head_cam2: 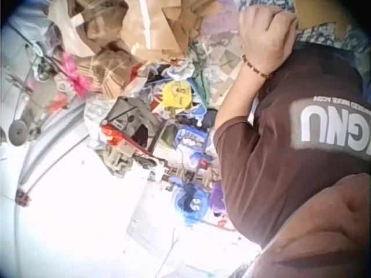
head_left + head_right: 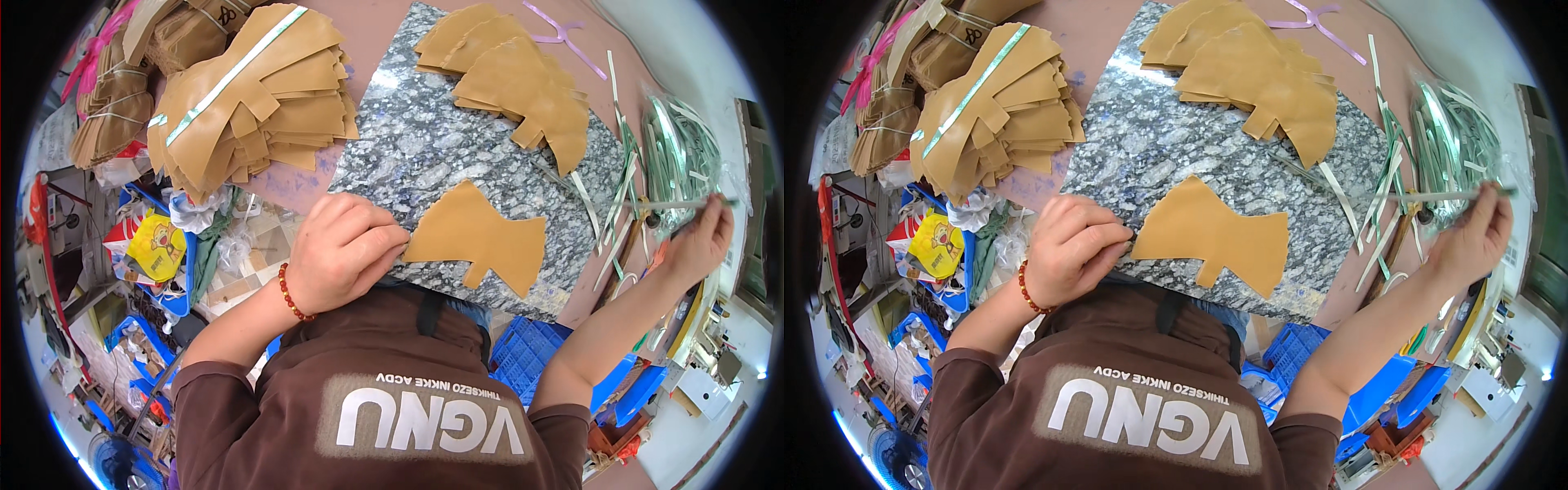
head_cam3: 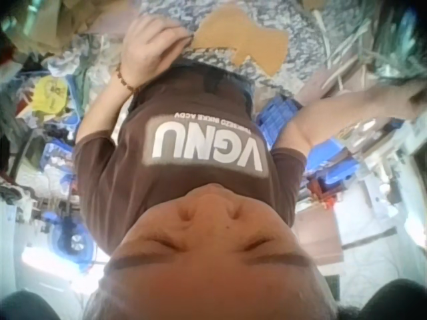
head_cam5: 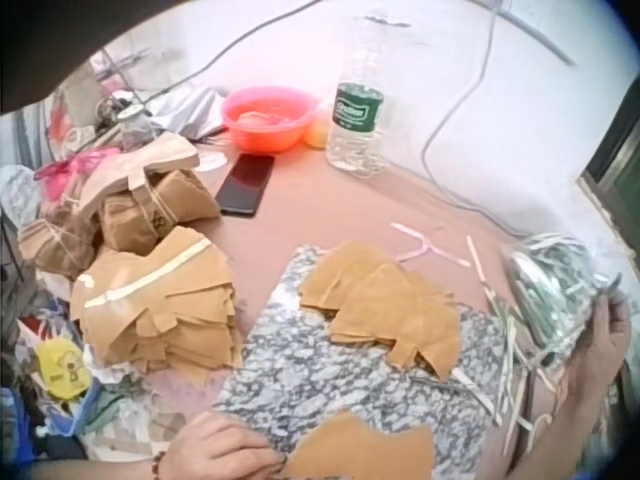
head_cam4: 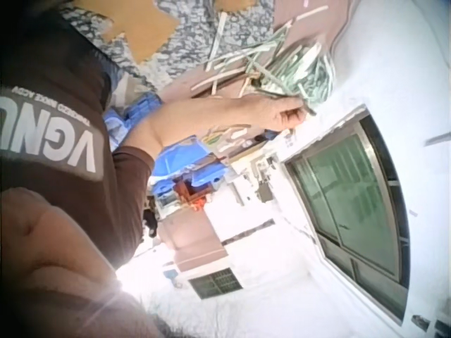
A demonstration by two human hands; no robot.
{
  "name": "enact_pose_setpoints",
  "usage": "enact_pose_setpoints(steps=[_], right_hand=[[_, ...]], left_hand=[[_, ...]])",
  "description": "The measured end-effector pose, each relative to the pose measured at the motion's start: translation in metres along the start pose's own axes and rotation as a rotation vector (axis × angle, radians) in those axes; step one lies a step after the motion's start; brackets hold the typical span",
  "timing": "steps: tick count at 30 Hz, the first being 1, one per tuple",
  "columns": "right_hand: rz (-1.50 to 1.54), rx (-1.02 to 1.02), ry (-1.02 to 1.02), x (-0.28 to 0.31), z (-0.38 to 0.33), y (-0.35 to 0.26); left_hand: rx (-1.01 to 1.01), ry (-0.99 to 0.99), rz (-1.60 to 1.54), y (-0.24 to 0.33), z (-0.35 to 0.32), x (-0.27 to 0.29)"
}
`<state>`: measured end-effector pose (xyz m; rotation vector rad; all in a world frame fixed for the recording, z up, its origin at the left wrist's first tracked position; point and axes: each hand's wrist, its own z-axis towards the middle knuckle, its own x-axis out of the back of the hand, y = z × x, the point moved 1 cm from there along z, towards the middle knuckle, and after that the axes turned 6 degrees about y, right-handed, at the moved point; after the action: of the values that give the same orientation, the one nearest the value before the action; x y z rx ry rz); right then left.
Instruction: Applying adhesive strips and small decorative elements to leather shoe components.
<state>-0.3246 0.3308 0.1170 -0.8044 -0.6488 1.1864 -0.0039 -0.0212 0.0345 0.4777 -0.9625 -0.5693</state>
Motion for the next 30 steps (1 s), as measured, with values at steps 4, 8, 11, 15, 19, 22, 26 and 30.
enact_pose_setpoints(steps=[4, 8, 11, 15, 19, 22, 26, 30], right_hand=[[-0.335, 0.460, -0.165, -0.022, -0.067, -0.052], [-0.142, 0.718, -0.802, -0.067, -0.152, -0.089], [-0.136, 0.614, -0.719, -0.062, -0.173, -0.103], [-0.125, 0.588, -0.453, -0.028, -0.165, -0.108], [0.122, 0.448, -0.124, 0.001, -0.144, -0.132], [0.317, 0.396, 0.236, 0.001, -0.133, -0.152], [0.205, 0.081, -0.258, -0.009, -0.142, -0.139], [-0.196, -0.206, -0.650, -0.051, -0.177, -0.123]], left_hand=[[0.171, -0.021, -0.336, 0.024, 0.006, -0.008], [0.241, 0.031, -0.681, 0.070, 0.040, -0.057], [0.187, 0.071, -0.821, 0.083, 0.063, -0.099], [0.116, -0.108, -1.002, 0.092, 0.090, -0.121], [-0.068, -0.011, -0.878, 0.102, 0.109, -0.145], [-0.042, -0.008, -0.500, 0.090, 0.105, -0.153], [-0.187, 0.134, -0.041, 0.093, 0.071, -0.117], [-0.275, -0.342, -0.178, 0.061, 0.032, -0.049]])
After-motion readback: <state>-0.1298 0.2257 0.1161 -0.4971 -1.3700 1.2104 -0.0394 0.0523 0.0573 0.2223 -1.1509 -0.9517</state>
